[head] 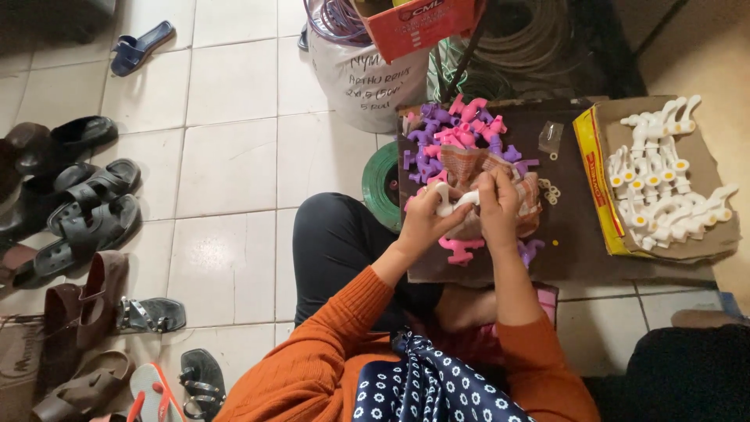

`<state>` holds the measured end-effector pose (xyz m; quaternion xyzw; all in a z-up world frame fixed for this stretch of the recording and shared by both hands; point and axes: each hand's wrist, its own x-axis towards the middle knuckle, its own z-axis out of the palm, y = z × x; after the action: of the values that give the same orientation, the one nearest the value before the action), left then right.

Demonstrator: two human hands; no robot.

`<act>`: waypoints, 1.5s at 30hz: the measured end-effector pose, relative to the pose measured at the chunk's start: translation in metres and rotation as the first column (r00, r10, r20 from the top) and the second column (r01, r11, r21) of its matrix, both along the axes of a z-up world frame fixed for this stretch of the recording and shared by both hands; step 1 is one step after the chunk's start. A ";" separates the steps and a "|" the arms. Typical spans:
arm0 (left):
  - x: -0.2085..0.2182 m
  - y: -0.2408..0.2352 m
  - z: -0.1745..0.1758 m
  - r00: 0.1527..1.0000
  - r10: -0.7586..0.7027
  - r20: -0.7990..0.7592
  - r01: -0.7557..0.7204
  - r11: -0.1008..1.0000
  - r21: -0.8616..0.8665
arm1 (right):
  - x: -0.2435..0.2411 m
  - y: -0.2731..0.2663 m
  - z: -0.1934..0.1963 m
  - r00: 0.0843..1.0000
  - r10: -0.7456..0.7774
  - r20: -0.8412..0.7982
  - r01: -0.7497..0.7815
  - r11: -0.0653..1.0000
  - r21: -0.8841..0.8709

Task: The person sits on the floor and assembles small white plastic components by hand. They pick up individual parts from a pile of pink and purple pieces, attach them to a central white piece, and place the finished assemblies into a cardboard box.

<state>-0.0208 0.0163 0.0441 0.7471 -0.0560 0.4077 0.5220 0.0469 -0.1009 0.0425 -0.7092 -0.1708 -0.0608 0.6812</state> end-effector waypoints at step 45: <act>0.030 -0.031 -0.127 0.894 0.013 -0.449 0.295 0.737 0.608 | 0.082 -0.113 0.009 0.820 -0.462 0.339 0.548 0.804 -0.231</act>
<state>0.0096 -0.0147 -0.0827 0.9461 -0.1398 0.1470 0.2524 0.1288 -0.2134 0.0510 -0.8143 -0.0713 -0.3079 0.4869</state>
